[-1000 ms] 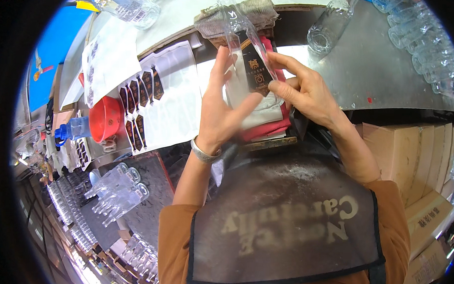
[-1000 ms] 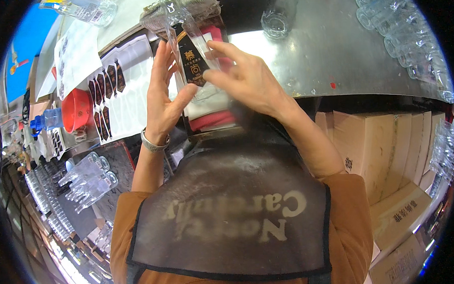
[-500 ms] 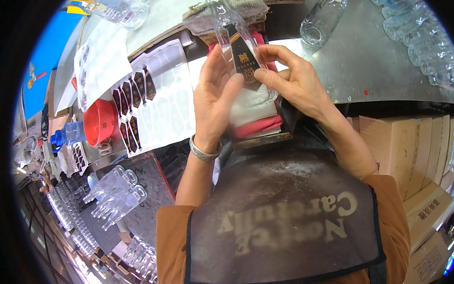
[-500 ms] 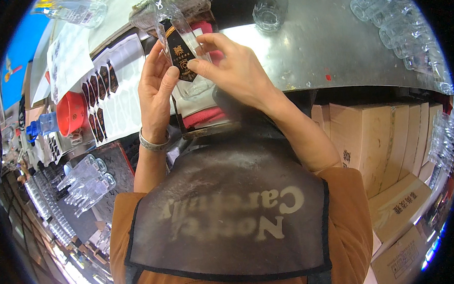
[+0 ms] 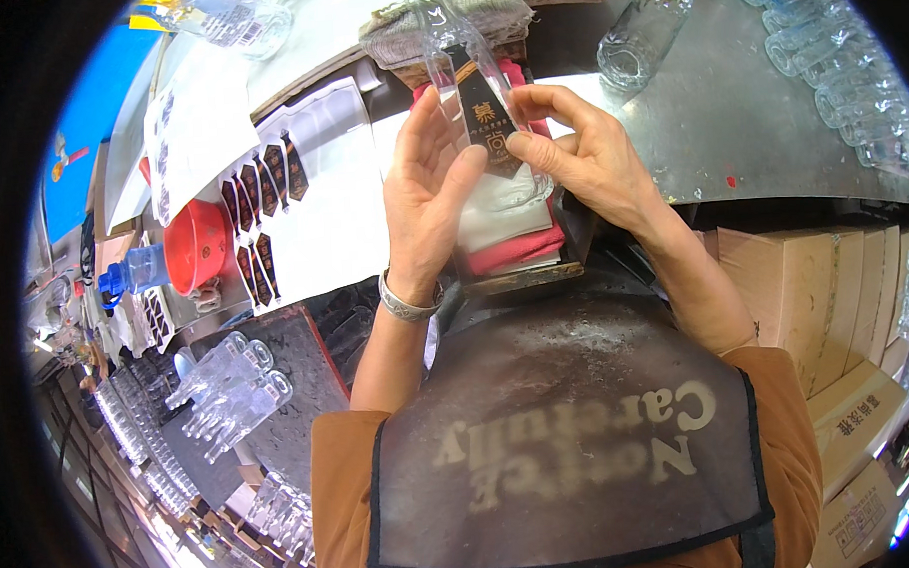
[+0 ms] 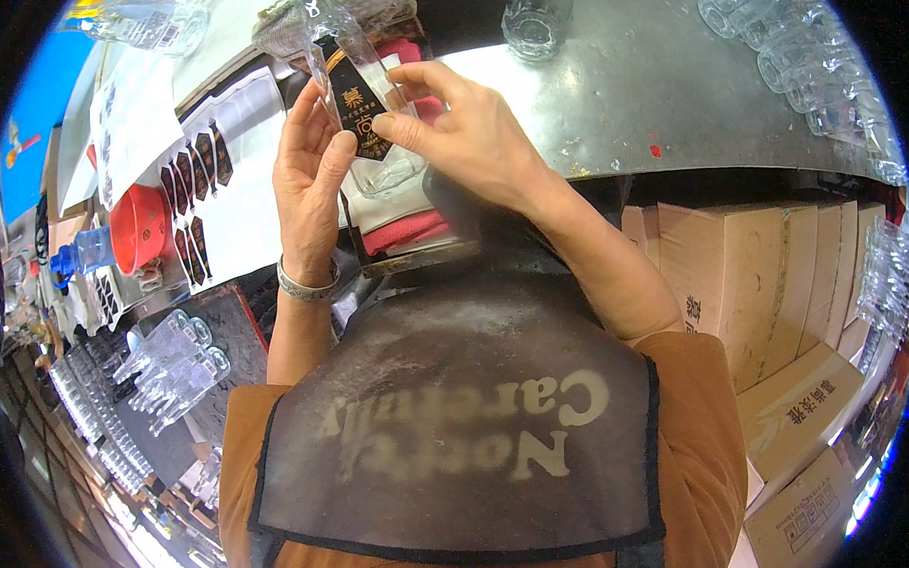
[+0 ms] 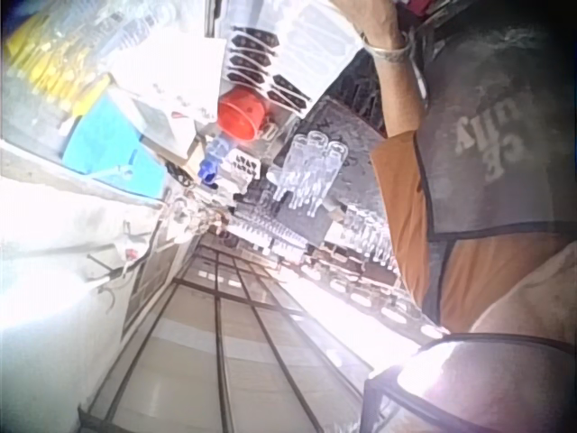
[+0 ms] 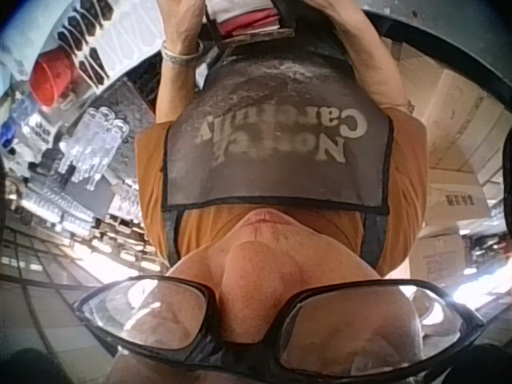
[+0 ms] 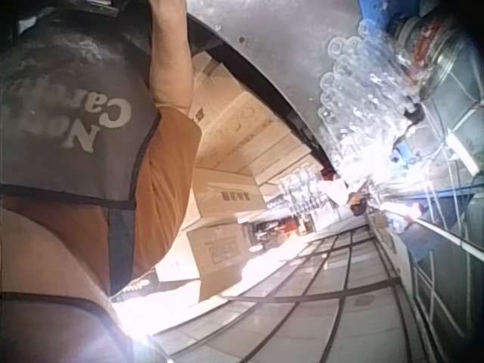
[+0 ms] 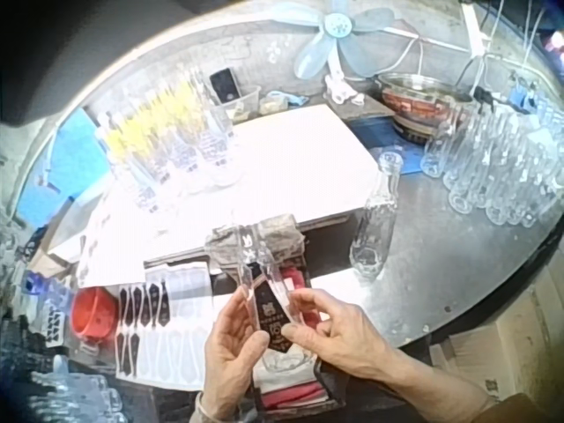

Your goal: The person repeatedly picks up clear plastic bottles, applies a dark rectangular label to the side, and wipes the surface with a cloth. The person handles the bottles one at a time, rotating them to position the label, then places them on the table.

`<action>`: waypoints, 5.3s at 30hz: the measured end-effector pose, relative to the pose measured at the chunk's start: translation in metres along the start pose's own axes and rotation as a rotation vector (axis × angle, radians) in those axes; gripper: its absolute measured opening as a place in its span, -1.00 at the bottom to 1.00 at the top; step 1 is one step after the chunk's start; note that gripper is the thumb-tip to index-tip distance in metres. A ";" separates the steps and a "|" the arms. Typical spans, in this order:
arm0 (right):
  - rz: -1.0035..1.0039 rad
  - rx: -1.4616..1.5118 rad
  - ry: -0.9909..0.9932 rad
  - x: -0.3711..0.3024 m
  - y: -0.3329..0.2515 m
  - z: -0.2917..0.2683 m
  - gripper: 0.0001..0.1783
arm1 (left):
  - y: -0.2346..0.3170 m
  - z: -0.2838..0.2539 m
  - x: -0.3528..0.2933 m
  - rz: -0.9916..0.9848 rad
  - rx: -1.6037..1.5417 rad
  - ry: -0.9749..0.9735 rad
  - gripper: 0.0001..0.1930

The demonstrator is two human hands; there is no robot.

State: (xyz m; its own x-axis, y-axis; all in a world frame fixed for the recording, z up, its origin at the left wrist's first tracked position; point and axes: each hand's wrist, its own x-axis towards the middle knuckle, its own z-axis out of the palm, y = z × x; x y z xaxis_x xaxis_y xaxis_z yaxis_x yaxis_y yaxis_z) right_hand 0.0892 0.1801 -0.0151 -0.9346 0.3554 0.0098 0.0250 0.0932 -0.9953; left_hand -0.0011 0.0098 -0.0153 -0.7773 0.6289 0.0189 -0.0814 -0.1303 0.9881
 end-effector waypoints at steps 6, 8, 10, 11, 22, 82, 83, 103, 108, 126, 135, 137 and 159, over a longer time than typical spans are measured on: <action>0.015 0.016 -0.014 0.000 0.002 -0.001 -0.38 | 0.000 0.001 0.000 -0.014 -0.007 0.011 -0.29; 0.028 0.014 -0.020 0.000 0.002 -0.001 -0.38 | 0.000 0.001 0.001 -0.019 -0.007 0.014 -0.29; 0.050 0.012 -0.026 -0.001 0.000 -0.001 -0.40 | 0.002 0.001 0.000 -0.012 -0.003 0.010 -0.30; 0.021 0.033 -0.021 -0.001 0.002 0.000 -0.41 | 0.002 0.001 0.000 -0.004 0.003 0.006 -0.31; 0.121 0.108 -0.131 -0.001 -0.002 -0.008 -0.47 | 0.005 0.000 -0.004 -0.022 -0.032 -0.003 -0.34; 0.128 0.080 -0.148 -0.003 -0.007 -0.011 -0.42 | 0.020 -0.003 0.034 0.357 0.725 0.041 -0.42; 0.116 0.082 -0.141 -0.002 -0.006 -0.011 -0.42 | 0.019 -0.003 0.034 0.354 0.719 0.043 -0.42; -0.328 -0.139 -0.064 0.088 -0.055 -0.024 -0.70 | 0.011 0.002 0.035 0.314 0.510 0.086 -0.15; -0.443 -0.295 -0.086 0.111 -0.063 -0.025 -0.66 | 0.012 0.003 0.034 0.290 0.495 0.089 -0.10; -0.704 -0.362 -0.068 0.046 -0.063 -0.028 -0.65 | 0.019 -0.011 0.028 0.120 0.030 0.199 -0.38; -0.359 -0.128 -0.147 0.018 -0.053 -0.046 -0.68 | 0.013 0.003 0.063 -0.089 0.153 0.251 -0.51; -0.234 0.095 0.038 0.021 -0.049 -0.046 -0.71 | 0.013 0.009 0.063 -0.069 0.115 0.260 -0.52; -0.138 0.193 0.182 0.050 -0.027 -0.024 -0.70 | 0.014 0.003 0.071 -0.187 0.125 0.252 -0.34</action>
State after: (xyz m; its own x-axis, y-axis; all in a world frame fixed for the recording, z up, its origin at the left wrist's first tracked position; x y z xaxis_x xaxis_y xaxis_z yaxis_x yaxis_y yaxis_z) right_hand 0.0499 0.2178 0.0143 -0.8450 0.5145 0.1461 -0.1819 -0.0197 -0.9831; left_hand -0.0555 0.0546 0.0005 -0.8872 0.4215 -0.1877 -0.1725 0.0745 0.9822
